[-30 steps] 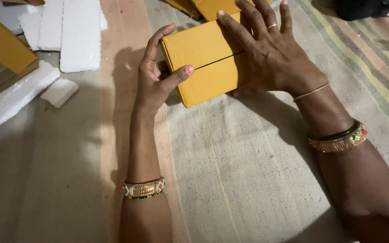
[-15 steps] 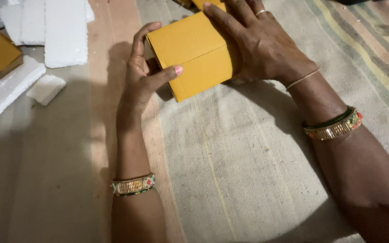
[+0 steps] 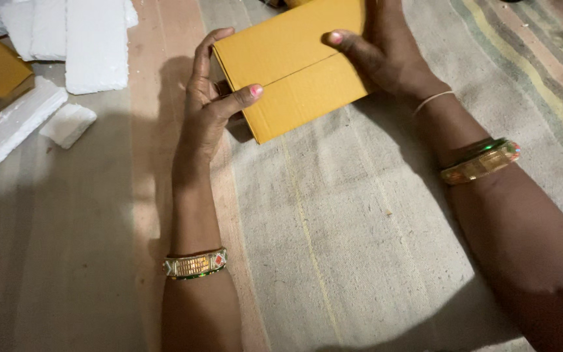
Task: The person folds flat yellow cardboard boxes into open rectangular boxes by hand, pressing the side flaps and base to shape them, then sets each finished box aside and picks up the next flat blank from the pile.
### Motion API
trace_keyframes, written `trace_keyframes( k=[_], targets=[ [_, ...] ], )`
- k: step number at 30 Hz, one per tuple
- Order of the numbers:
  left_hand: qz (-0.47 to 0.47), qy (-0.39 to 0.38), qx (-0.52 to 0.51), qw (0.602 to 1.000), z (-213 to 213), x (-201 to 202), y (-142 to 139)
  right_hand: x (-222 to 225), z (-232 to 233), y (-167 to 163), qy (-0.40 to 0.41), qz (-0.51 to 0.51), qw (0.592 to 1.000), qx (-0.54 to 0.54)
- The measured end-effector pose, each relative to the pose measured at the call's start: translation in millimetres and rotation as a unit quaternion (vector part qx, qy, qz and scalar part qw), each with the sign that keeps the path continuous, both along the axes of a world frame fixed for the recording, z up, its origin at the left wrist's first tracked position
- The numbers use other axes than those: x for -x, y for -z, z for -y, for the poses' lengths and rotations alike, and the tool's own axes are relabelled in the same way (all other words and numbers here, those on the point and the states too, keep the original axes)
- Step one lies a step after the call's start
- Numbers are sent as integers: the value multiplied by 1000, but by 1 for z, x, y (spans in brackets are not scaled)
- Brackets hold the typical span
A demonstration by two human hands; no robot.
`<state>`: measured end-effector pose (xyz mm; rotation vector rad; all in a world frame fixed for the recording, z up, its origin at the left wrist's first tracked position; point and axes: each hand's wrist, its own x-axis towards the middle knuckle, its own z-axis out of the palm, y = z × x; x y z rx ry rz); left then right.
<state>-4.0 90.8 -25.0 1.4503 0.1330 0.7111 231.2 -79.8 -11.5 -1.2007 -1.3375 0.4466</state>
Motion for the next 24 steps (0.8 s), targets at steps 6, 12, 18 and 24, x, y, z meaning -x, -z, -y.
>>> trace_keyframes(
  k=[6, 12, 18, 24],
  targets=[
    [3, 1, -22, 1000, 3, 3, -4, -32, -2, 17, 19, -24, 998, 54],
    [-9, 2, -27, 1000, 4, 6, -8, -41, -14, 29, 10, -81, 996, -29],
    [-13, -11, -42, 999, 9, 3, -9, -46, -15, 22, -94, -146, 980, -93],
    [-23, -120, -188, 975, 18, -7, -10, -57, -2, 21, 173, -49, 981, 68]
  ],
)
